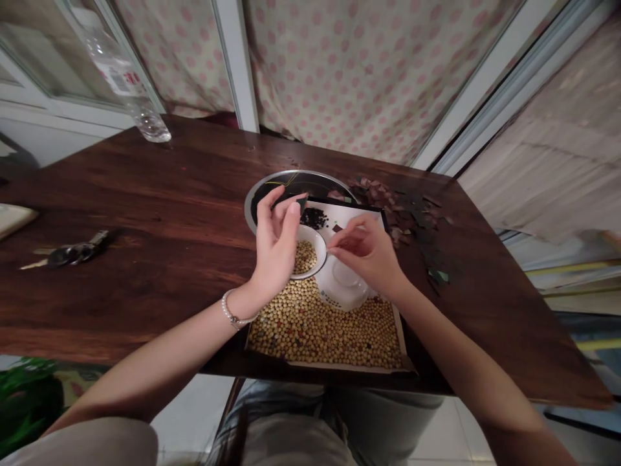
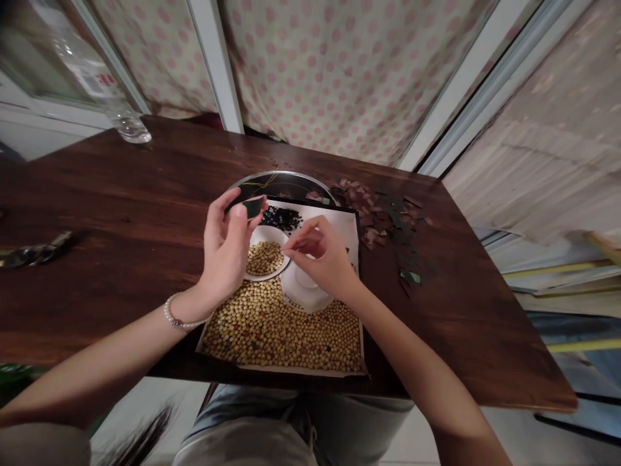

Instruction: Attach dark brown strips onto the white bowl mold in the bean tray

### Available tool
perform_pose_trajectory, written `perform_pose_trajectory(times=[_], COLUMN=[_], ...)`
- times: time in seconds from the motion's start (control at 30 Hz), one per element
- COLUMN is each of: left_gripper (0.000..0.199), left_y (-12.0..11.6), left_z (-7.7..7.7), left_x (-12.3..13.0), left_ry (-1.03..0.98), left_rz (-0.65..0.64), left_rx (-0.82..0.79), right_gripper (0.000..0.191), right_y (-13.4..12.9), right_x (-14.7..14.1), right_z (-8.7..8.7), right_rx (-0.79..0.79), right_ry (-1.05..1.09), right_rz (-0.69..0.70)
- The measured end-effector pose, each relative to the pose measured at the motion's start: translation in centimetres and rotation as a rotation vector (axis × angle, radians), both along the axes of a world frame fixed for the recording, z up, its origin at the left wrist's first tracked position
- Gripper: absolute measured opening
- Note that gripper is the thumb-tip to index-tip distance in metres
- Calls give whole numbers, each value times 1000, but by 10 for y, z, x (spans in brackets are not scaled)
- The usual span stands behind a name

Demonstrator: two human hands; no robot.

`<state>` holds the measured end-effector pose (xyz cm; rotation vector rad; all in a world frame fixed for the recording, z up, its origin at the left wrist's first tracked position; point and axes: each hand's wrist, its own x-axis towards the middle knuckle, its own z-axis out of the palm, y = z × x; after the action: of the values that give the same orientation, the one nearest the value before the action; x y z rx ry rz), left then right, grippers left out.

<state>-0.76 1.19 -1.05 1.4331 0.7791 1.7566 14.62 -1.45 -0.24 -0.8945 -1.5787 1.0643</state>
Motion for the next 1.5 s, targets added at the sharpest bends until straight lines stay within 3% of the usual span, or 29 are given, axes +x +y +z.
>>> perform_pose_trajectory(times=[0.17,0.23,0.3,0.37,0.43,0.53,0.77,0.93,1.03,1.13,1.2,1.3,1.37,1.5], left_gripper=[29,34,39,42,44,48,53,52,52,50,50,56,61,64], left_y=[-11,-17,-20,-21,-20,-19,-17,-19,-19,-19,-20,-21,-22,-22], left_z=[8,10,8,3,-3,-7,3,6,6,4,3,2,2,1], left_x=[0,1,3,4,5,4,3,3,2,0,0,0,0,1], left_ry=[180,331,555,787,946,1033,1115,1160,1176,1135,1118,1123,1128,1133], left_rz=[33,-33,-131,-225,-292,-343,-394,-389,-406,-443,-447,-406,-385,-384], left_rx=[1,4,43,94,117,123,122,93,93,102,99,79,72,69], right_gripper=[16,13,18,21,19,22,13,10,12,12,11,14,14,13], right_y=[-8,-25,-44,-60,-71,-78,-76,-71,-67,-60,-55,-44,-38,-32], right_x=[11,22,28,27,22,15,12,15,21,28,33,39,42,43], right_z=[13,20,23,22,16,4,-7,-10,-4,5,7,1,-6,-16], right_rx=[13,-92,-252,-209,-85,32,303,300,219,158,165,222,244,237], right_ry=[-325,-362,-447,-573,-706,-835,-1071,-1008,-813,-516,-385,-376,-428,-503], right_rz=[141,341,661,761,721,700,660,694,668,491,250,-90,-169,-149])
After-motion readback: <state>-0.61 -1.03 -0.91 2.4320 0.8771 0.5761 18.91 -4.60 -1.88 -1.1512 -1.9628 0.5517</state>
